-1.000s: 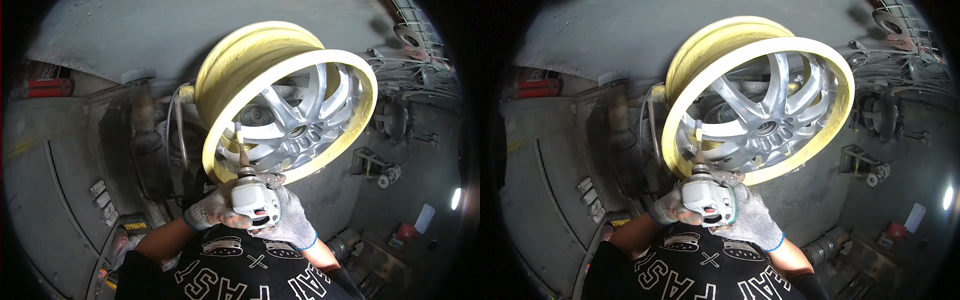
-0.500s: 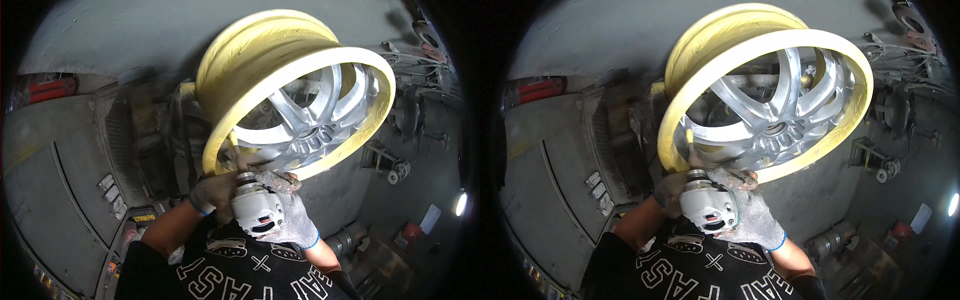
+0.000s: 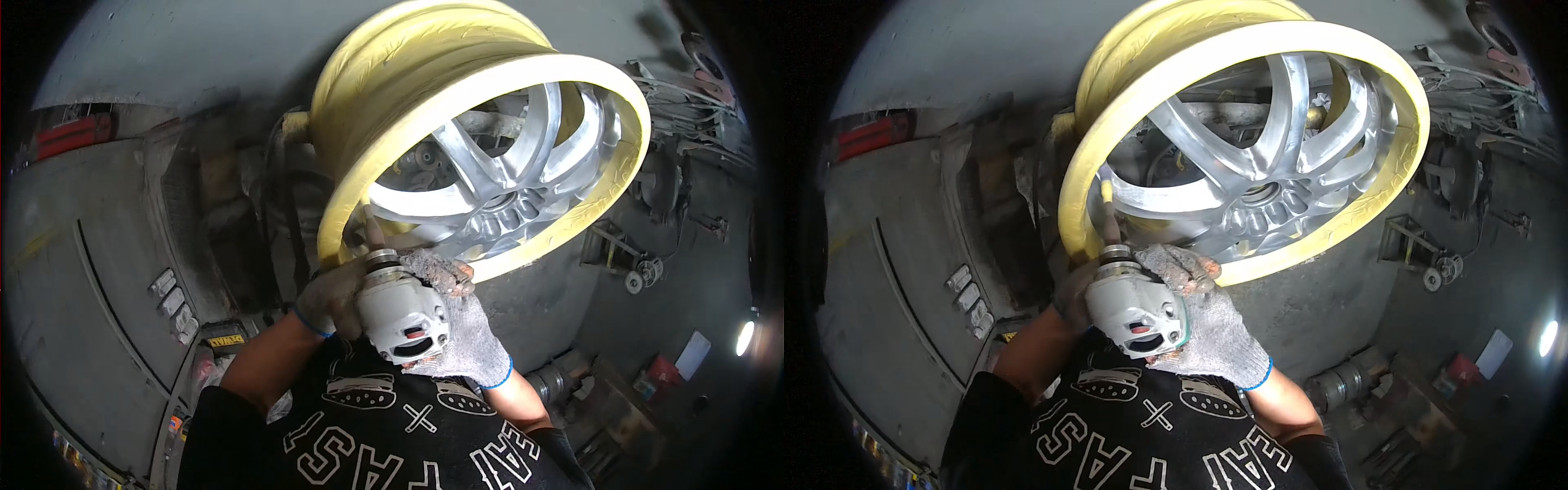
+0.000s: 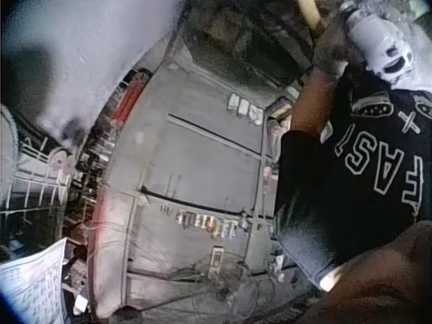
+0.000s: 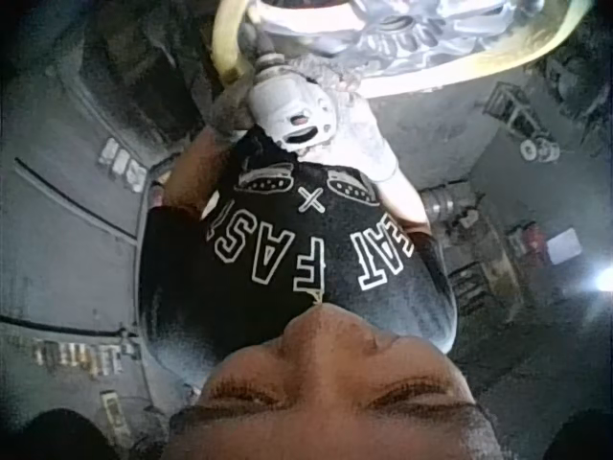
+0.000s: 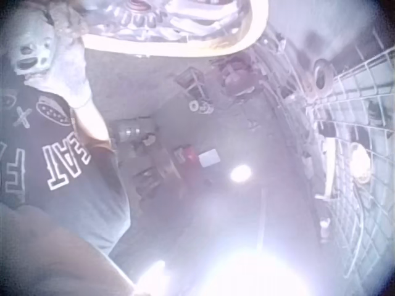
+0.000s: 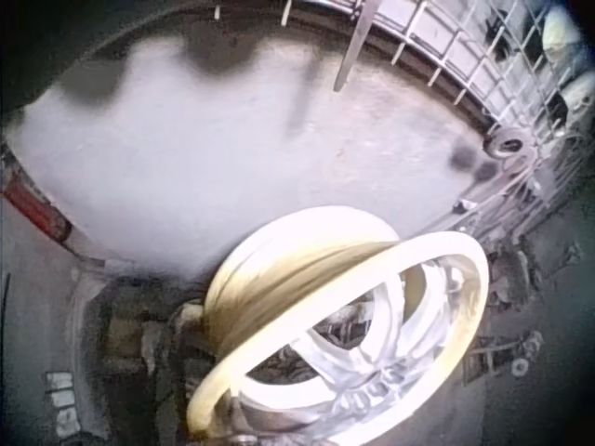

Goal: The person uses a die grinder to sand the inner spokes of a silver car wheel mounted on a rack, then handles several pieces of purple abrasive material and cuts one using scissors.

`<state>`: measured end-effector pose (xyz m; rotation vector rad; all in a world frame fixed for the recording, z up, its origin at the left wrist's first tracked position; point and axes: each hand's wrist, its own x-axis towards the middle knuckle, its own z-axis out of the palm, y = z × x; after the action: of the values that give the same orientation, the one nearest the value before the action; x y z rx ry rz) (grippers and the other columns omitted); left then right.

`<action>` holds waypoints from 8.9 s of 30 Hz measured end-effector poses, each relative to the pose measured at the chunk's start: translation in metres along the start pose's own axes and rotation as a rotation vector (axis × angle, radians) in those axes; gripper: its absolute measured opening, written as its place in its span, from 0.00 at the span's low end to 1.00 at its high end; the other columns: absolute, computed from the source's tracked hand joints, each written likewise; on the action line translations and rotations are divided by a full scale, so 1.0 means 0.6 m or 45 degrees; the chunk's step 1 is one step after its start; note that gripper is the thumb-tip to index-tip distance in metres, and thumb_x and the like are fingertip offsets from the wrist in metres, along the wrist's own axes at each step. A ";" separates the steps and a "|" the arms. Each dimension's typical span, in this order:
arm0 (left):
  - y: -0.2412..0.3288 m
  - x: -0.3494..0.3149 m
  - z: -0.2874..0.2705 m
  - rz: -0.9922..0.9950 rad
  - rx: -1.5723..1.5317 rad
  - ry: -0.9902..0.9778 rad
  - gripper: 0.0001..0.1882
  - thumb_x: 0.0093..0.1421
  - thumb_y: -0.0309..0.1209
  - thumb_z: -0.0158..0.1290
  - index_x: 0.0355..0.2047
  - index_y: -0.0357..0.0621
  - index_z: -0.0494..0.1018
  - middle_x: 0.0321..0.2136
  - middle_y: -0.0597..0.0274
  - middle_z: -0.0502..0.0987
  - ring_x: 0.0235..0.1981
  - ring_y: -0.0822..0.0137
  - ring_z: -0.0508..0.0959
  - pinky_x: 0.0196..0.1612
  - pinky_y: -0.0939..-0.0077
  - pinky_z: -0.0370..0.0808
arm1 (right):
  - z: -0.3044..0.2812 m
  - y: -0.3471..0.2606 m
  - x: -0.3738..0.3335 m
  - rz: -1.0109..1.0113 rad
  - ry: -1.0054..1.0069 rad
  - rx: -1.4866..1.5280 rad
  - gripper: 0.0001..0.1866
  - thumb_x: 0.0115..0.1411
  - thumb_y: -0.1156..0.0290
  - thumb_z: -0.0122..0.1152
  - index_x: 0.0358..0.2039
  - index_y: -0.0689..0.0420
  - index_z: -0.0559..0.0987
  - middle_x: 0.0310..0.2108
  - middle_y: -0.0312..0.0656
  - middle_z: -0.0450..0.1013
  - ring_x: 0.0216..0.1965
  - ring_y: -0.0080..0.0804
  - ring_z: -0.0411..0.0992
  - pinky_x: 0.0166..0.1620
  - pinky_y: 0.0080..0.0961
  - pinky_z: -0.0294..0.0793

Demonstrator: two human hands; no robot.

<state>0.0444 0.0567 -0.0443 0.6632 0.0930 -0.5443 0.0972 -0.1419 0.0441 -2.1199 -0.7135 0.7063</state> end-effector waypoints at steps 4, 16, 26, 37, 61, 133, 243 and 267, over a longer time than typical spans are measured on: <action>-0.008 -0.009 -0.010 0.059 -0.184 -0.038 0.28 0.49 0.36 0.56 0.51 0.40 0.70 0.46 0.62 0.75 0.46 0.67 0.74 0.54 0.74 0.69 | 0.005 -0.004 0.010 0.061 -0.062 0.075 0.55 0.36 0.45 0.78 0.61 0.59 0.65 0.57 0.50 0.67 0.59 0.50 0.64 0.64 0.45 0.56; -0.014 -0.006 -0.006 0.125 -0.422 -0.090 0.19 0.61 0.35 0.50 0.50 0.39 0.71 0.45 0.61 0.76 0.46 0.70 0.76 0.52 0.75 0.72 | 0.002 -0.035 0.022 0.180 -0.049 0.128 0.49 0.37 0.49 0.77 0.59 0.57 0.68 0.54 0.50 0.69 0.57 0.51 0.66 0.62 0.43 0.61; 0.006 -0.015 -0.006 0.139 -0.324 -0.198 0.20 0.67 0.33 0.44 0.56 0.38 0.68 0.49 0.58 0.75 0.49 0.67 0.75 0.56 0.73 0.71 | 0.017 -0.025 -0.007 0.196 -0.044 0.116 0.50 0.37 0.53 0.79 0.60 0.60 0.67 0.55 0.51 0.69 0.58 0.48 0.67 0.64 0.41 0.60; -0.005 -0.004 -0.015 0.113 0.023 -0.237 0.37 0.57 0.56 0.50 0.55 0.35 0.69 0.49 0.57 0.74 0.51 0.63 0.73 0.59 0.72 0.67 | 0.007 -0.036 -0.013 0.155 -0.028 0.142 0.47 0.42 0.53 0.75 0.61 0.56 0.66 0.57 0.49 0.68 0.59 0.47 0.66 0.63 0.39 0.63; -0.052 -0.013 -0.048 -0.105 -0.309 -0.117 0.18 0.64 0.34 0.51 0.52 0.39 0.71 0.46 0.61 0.77 0.45 0.71 0.77 0.51 0.73 0.75 | 0.006 -0.039 0.016 0.119 -0.086 0.111 0.51 0.37 0.51 0.79 0.60 0.59 0.67 0.55 0.52 0.68 0.58 0.53 0.66 0.62 0.43 0.62; -0.117 -0.005 -0.106 0.439 1.003 -0.054 0.47 0.58 0.71 0.40 0.55 0.36 0.71 0.49 0.52 0.77 0.51 0.59 0.76 0.58 0.68 0.70 | 0.044 -0.031 -0.044 0.058 0.095 -0.201 0.54 0.33 0.56 0.80 0.61 0.58 0.65 0.55 0.54 0.68 0.58 0.57 0.66 0.61 0.46 0.64; -0.194 0.140 0.020 -0.424 -0.070 -0.565 0.45 0.39 0.35 0.76 0.55 0.36 0.66 0.43 0.56 0.76 0.40 0.68 0.77 0.43 0.72 0.76 | -0.006 0.046 -0.149 0.428 0.440 1.082 0.56 0.39 0.34 0.75 0.57 0.68 0.70 0.50 0.45 0.74 0.51 0.33 0.72 0.56 0.32 0.70; -0.081 0.104 0.075 -0.136 -0.120 -0.676 0.48 0.35 0.29 0.76 0.57 0.37 0.66 0.46 0.60 0.76 0.48 0.70 0.74 0.54 0.69 0.71 | -0.006 0.044 -0.142 0.313 0.223 0.414 0.55 0.43 0.24 0.61 0.58 0.61 0.72 0.55 0.50 0.71 0.60 0.49 0.66 0.65 0.43 0.57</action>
<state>0.0690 -0.0306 -0.0519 0.4067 -0.3440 -0.7979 0.0478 -0.2159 0.0456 -1.9528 -0.2256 0.7026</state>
